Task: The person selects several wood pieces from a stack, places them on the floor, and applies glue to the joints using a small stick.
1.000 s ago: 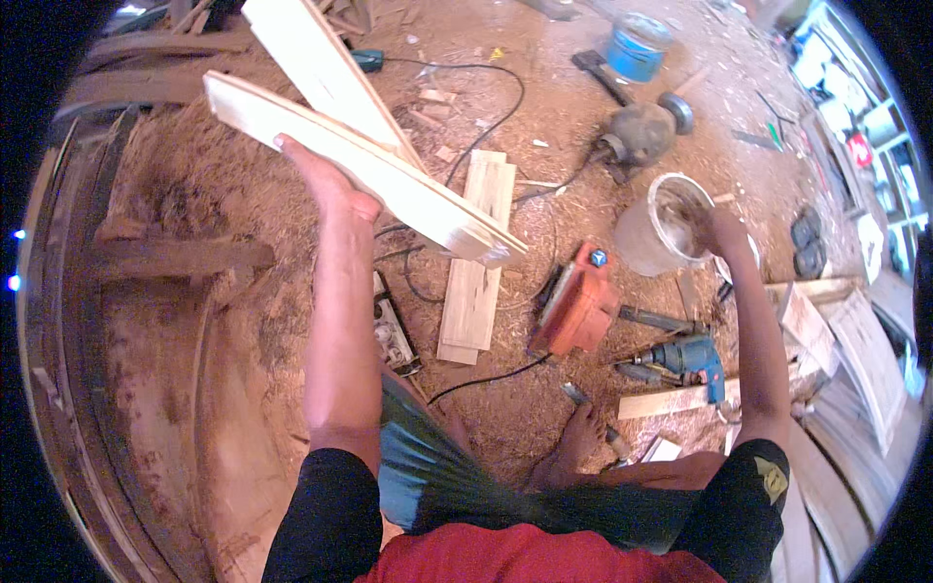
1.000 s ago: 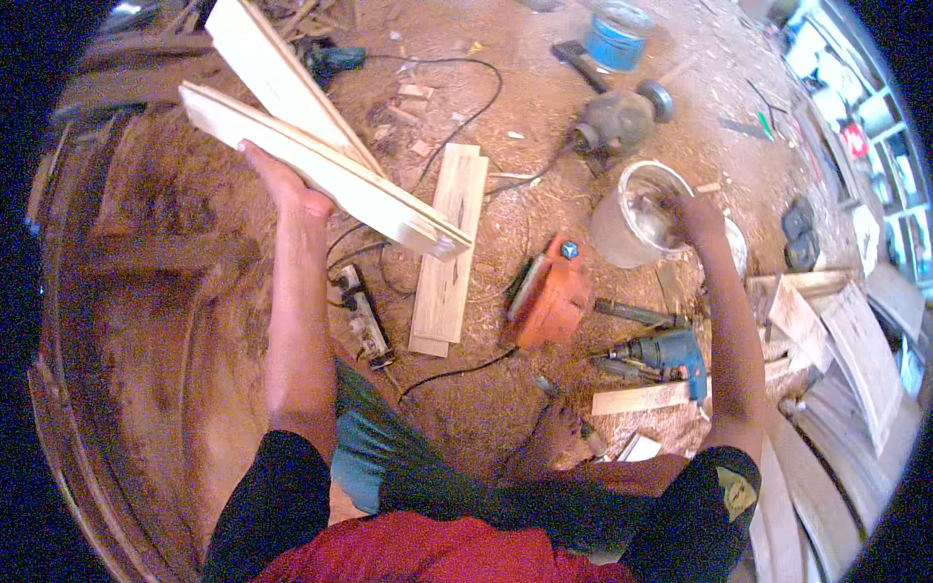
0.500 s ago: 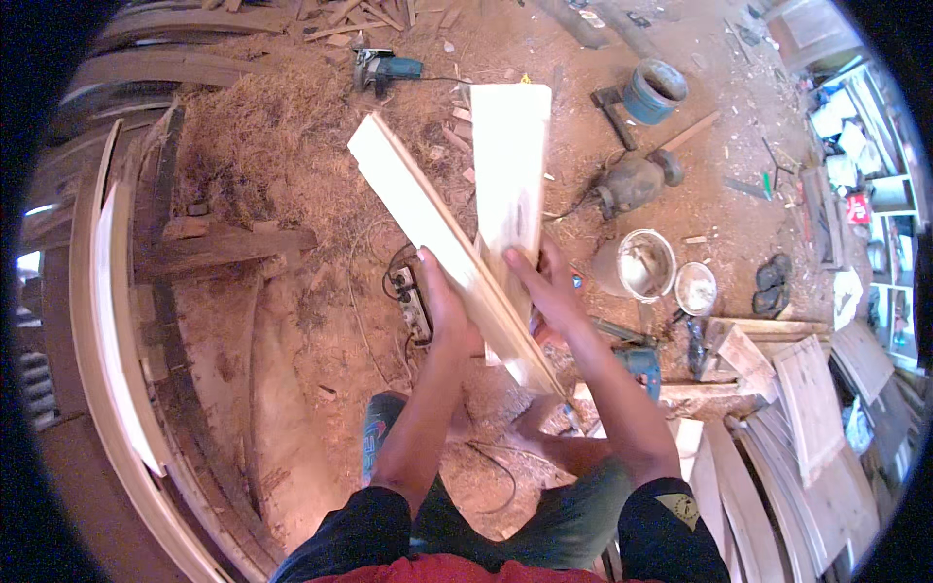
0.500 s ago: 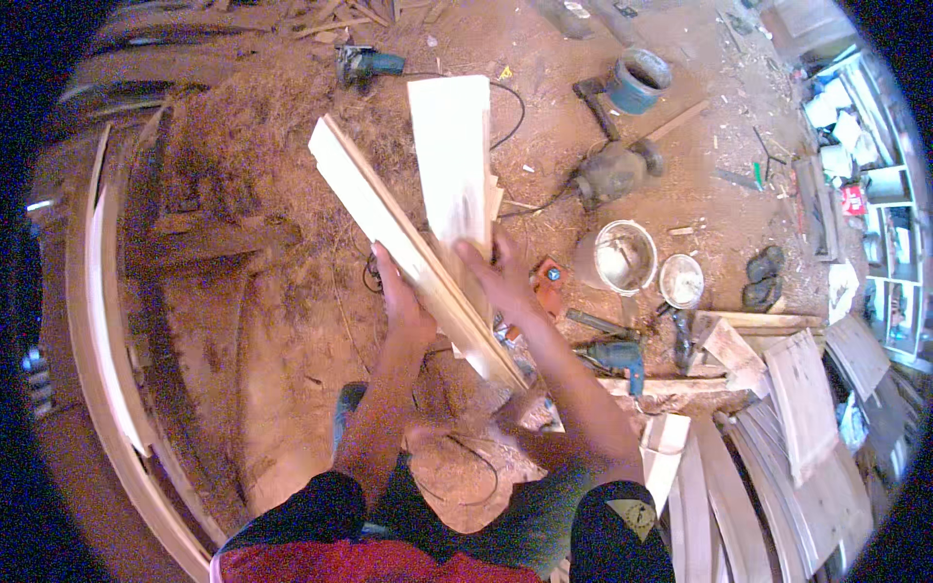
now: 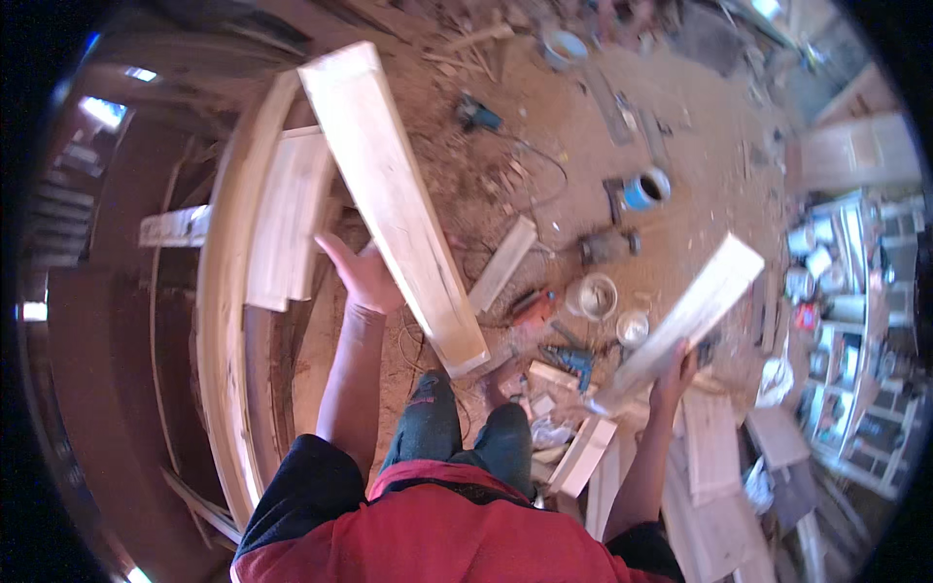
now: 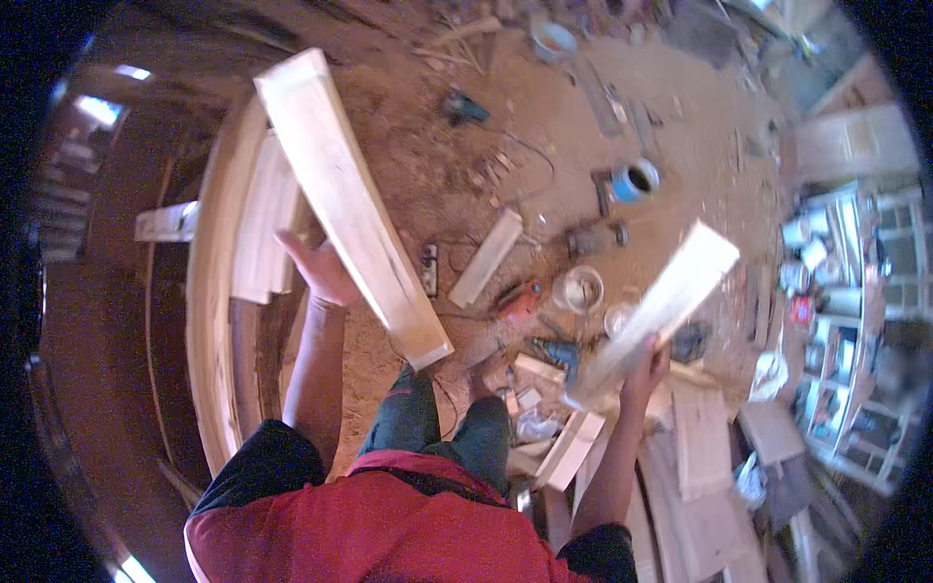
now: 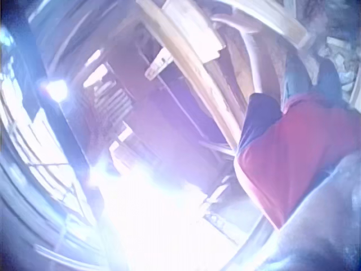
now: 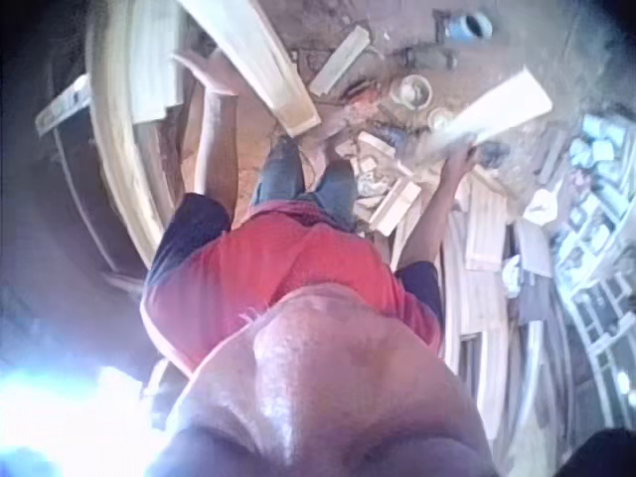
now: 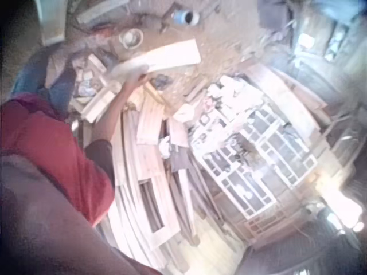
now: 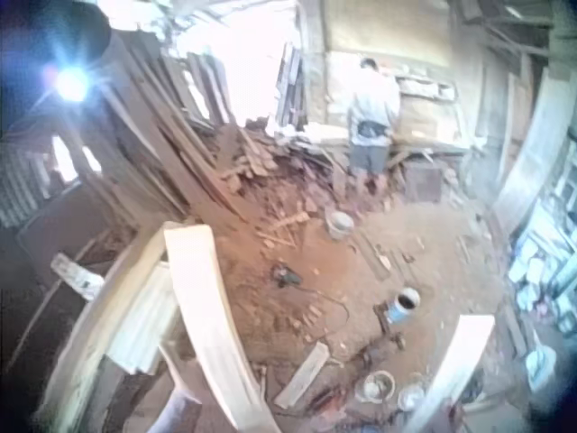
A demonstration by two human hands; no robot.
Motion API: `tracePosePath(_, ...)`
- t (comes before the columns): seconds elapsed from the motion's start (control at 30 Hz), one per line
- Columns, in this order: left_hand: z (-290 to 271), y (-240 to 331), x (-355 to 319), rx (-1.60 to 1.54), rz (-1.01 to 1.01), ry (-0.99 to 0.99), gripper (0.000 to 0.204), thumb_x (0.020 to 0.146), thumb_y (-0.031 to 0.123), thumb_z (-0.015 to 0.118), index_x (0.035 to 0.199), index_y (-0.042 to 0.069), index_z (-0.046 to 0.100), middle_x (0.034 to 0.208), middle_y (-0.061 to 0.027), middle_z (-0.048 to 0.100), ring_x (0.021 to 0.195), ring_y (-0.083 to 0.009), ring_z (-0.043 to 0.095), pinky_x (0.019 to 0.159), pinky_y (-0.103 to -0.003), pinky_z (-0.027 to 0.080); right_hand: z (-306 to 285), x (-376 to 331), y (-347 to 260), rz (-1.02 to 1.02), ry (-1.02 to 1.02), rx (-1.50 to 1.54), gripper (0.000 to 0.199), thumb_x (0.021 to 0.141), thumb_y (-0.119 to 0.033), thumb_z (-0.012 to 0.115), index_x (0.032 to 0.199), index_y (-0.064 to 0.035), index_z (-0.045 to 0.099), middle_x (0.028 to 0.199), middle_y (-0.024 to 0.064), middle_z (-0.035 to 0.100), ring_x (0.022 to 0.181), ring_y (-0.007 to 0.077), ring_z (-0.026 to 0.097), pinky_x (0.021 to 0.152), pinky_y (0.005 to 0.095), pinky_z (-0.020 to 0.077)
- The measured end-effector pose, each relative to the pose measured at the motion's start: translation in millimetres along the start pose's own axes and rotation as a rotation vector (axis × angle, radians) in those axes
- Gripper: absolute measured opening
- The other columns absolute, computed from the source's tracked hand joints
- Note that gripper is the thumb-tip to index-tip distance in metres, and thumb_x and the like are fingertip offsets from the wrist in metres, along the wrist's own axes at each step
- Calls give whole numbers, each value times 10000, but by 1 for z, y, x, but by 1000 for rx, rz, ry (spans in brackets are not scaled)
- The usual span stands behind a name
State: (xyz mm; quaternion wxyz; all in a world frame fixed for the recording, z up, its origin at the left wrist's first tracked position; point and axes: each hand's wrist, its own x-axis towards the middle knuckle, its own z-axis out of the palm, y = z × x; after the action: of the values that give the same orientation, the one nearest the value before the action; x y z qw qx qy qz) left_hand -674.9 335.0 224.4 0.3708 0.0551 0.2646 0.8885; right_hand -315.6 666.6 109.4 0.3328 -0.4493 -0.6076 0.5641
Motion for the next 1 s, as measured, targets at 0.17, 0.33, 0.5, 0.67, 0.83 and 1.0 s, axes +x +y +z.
tracePosePath(0.17, 33, 44, -55, 702, 124, 308, 563, 837, 295, 783, 1265, -8, 578, 1109, -117, 672, 995, -187, 635, 891, -375, 531, -11, -36, -47, -5, 47, 0, 436, 996, -401, 558, 1182, -7, 574, 1115, 102, 571, 993, 191, 556, 853, 360, 497)
tracePosePath(0.33, 19, 135, -142, 888, 360, 425, 531, 842, 328, 783, 1215, -4, 605, 1089, -81, 683, 989, -163, 633, 882, -335, 522, -7, -82, -70, -57, 135, -284, 689, 986, -534, 481, 1350, 51, 502, 1258, 240, 581, 1070, 301, 593, 921, 415, 481)
tracePosePath(0.5, -21, 240, -286, 834, 900, 821, 464, 902, 272, 721, 1221, 8, 511, 1073, -86, 669, 942, -175, 648, 799, -326, 555, 26, -136, -86, -107, 150, -252, 675, 999, -512, 467, 1340, 70, 502, 1287, 274, 550, 1119, 338, 572, 952, 418, 463)
tracePosePath(0.67, -110, 338, -447, 542, 1551, 1179, 517, 1016, 478, 444, 1183, -3, 532, 1023, -107, 627, 897, -208, 627, 807, -365, 542, 95, -218, -138, -104, 207, -188, 651, 991, -449, 524, 1362, 84, 485, 1390, 275, 480, 1202, 339, 530, 1026, 407, 422)
tracePosePath(0.83, -151, 396, -585, 725, 1773, 1415, 692, 986, 626, 344, 1198, -9, 519, 1024, -109, 607, 926, -210, 620, 814, -371, 540, 169, -254, -116, -260, 127, -1, 760, 956, -533, 533, 1406, 69, 417, 1390, 279, 455, 1235, 375, 504, 1045, 454, 417)
tracePosePath(1.0, -214, 431, -641, 682, 1879, 1517, 722, 983, 647, 317, 1192, -14, 520, 1050, -111, 598, 927, -186, 609, 821, -345, 524, 246, -319, -115, -121, 45, 196, 770, 934, -553, 525, 1406, 47, 424, 1397, 252, 460, 1227, 382, 519, 1023, 504, 445)
